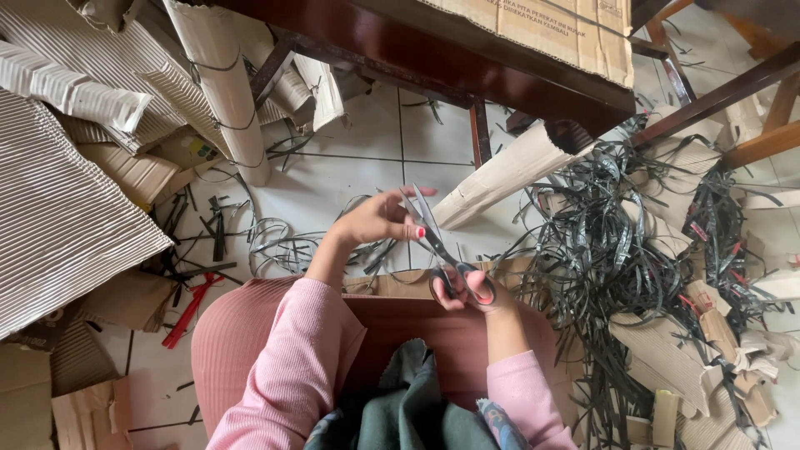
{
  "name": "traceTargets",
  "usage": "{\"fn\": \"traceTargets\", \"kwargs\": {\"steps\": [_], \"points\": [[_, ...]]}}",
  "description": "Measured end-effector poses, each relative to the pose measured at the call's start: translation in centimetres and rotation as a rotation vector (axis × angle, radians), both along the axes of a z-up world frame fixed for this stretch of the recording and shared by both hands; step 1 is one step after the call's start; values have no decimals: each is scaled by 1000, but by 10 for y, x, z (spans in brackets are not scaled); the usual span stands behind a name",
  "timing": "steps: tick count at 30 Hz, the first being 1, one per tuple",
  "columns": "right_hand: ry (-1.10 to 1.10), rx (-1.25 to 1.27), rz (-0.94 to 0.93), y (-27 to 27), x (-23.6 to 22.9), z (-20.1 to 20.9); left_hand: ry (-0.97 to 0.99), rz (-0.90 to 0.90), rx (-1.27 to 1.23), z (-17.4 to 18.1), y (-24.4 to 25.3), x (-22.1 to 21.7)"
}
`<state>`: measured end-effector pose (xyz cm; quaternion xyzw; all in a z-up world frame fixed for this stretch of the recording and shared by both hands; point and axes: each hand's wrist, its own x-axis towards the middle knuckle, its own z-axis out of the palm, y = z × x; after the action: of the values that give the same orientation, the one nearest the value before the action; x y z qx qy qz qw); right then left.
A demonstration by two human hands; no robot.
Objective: The person sits on the floor and wraps a cardboard tube with black tape. They cut pieces of tape with scissors, wrap them around the tube, and trim the excess. The process is repeated multiple times to secure the tube.
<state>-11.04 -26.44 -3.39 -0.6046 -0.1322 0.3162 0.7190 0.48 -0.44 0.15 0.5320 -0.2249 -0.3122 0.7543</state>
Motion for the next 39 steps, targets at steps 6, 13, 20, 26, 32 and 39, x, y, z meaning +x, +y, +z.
{"fn": "traceTargets", "kwargs": {"steps": [6, 13, 20, 26, 32, 39], "points": [[-68, 234, 186, -26, -1, -41, -6, -119, -90, -34, -9, 4], [-149, 105, 227, 13, 0, 7, -57, 19, 54, -24, -2, 8], [-155, 37, 55, 0, 4, -20, -207, 50, 131, -16, 3, 10], [-189, 54, -19, 6, 5, -10, -284, 74, 169, -10, 5, 8], [-289, -101, -281, -9, 15, -29, -257, 265, 166, -3, 5, 8], [-379, -485, -591, 10, 16, -33, -224, 467, 947, -26, 8, 1]]}}
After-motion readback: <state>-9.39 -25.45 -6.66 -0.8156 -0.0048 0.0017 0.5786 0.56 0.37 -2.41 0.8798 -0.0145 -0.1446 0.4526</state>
